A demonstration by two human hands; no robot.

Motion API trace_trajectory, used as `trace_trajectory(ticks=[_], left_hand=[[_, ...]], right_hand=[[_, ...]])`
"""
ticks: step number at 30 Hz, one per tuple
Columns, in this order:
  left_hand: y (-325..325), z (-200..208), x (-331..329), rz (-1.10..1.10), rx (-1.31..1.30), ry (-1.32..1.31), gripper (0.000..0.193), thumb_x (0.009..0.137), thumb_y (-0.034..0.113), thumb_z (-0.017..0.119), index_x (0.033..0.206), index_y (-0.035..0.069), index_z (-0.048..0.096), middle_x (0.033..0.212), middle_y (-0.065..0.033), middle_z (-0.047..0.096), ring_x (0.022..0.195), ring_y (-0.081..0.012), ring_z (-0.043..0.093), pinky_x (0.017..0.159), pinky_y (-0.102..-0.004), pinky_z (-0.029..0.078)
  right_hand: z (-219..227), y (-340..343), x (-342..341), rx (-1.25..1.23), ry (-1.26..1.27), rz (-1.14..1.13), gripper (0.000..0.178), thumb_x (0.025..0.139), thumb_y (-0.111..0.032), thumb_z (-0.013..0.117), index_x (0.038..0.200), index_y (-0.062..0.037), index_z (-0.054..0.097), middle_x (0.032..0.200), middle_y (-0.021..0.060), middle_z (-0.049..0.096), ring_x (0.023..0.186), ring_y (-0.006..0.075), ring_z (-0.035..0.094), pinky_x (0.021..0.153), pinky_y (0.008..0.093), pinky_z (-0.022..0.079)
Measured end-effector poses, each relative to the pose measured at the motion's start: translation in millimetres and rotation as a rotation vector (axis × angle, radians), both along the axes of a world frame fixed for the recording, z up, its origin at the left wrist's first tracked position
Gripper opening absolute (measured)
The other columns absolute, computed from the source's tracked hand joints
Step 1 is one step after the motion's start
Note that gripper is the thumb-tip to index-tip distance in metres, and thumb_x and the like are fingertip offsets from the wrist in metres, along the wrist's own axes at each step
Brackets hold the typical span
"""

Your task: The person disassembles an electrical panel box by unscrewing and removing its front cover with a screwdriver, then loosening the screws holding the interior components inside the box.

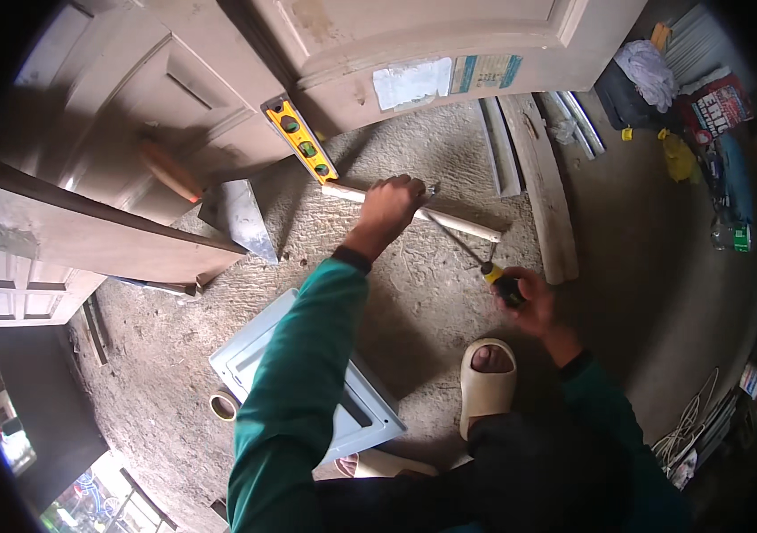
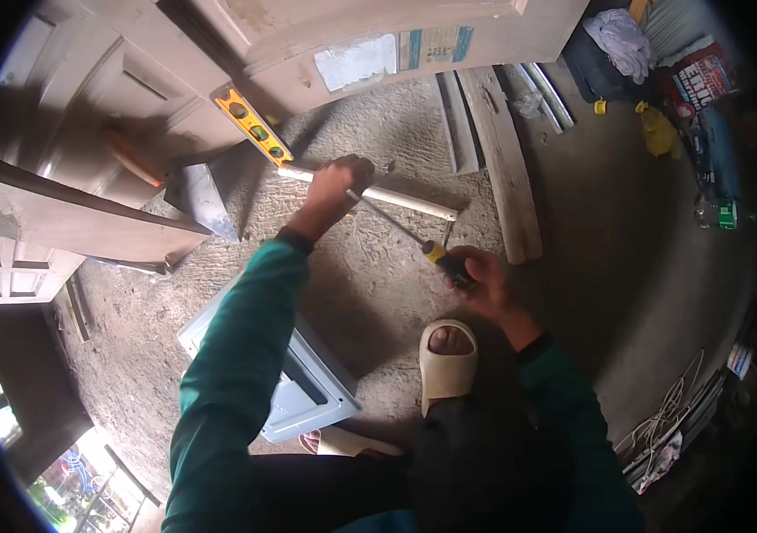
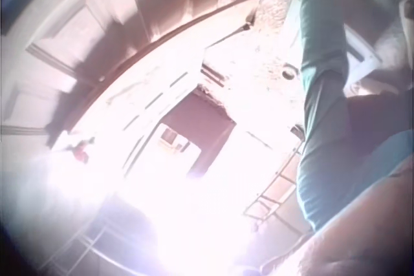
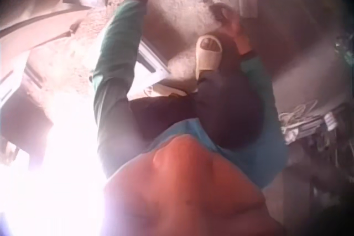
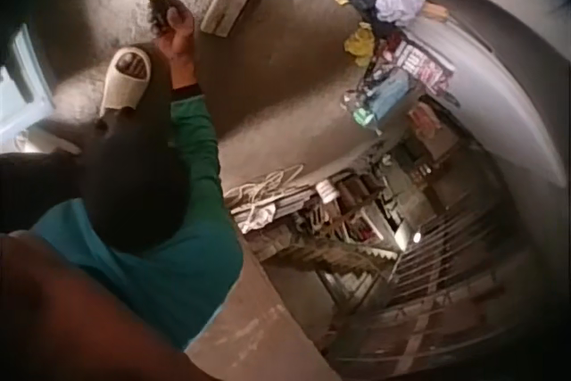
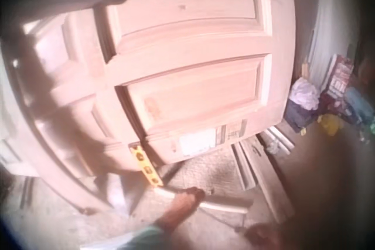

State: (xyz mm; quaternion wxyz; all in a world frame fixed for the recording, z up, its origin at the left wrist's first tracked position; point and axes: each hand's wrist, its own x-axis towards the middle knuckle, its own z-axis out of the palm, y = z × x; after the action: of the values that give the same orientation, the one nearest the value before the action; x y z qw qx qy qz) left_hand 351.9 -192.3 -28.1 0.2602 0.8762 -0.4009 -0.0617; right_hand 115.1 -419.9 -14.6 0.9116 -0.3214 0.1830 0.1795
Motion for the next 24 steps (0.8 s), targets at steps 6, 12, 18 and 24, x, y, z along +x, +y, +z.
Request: trace_trajectory(ticks=[6, 12, 18, 24], left_hand=[[16, 33, -11, 0.011, -0.105, 0.193, 0.02, 0.085, 0.017, 0.063, 0.103, 0.007, 0.063, 0.087, -0.0109, 0.065, 0.084, -0.0309, 0.063, 0.075, -0.0411, 0.05], [224, 131, -99, 0.311, -0.021, 0.315, 0.013, 0.085, 0.011, 0.067, 0.096, 0.004, 0.068, 0.086, -0.0089, 0.068, 0.074, -0.0224, 0.065, 0.067, -0.0335, 0.052], [334, 171, -279, 1.197, -0.398, 0.441, 0.022, 0.09, 0.019, 0.066, 0.093, -0.003, 0.065, 0.071, -0.0031, 0.063, 0.064, -0.0072, 0.056, 0.059, -0.0241, 0.045], [256, 109, -467, 0.908, -1.116, 1.445, 0.038, 0.1, 0.035, 0.048, 0.118, 0.003, 0.059, 0.087, -0.0044, 0.065, 0.076, -0.0089, 0.059, 0.069, -0.0228, 0.047]], right_hand=[[19, -45, 1, -0.061, -0.054, -0.149, 0.04, 0.092, -0.026, 0.06, 0.122, -0.001, 0.053, 0.106, 0.0212, 0.06, 0.074, 0.0177, 0.061, 0.048, 0.0213, 0.045], [68, -8, 48, -0.325, -0.147, 0.16, 0.046, 0.089, -0.022, 0.062, 0.126, 0.001, 0.047, 0.1, 0.0164, 0.059, 0.061, 0.0119, 0.053, 0.045, 0.0212, 0.04], [209, 110, 88, -0.857, -0.507, 0.779, 0.051, 0.078, -0.016, 0.062, 0.124, 0.0015, 0.048, 0.09, 0.0113, 0.056, 0.061, 0.0109, 0.051, 0.052, 0.0247, 0.04], [262, 284, 48, -0.965, -1.342, 1.459, 0.042, 0.073, -0.001, 0.062, 0.114, 0.0042, 0.057, 0.098, 0.0223, 0.061, 0.085, 0.0372, 0.062, 0.077, 0.0384, 0.05]])
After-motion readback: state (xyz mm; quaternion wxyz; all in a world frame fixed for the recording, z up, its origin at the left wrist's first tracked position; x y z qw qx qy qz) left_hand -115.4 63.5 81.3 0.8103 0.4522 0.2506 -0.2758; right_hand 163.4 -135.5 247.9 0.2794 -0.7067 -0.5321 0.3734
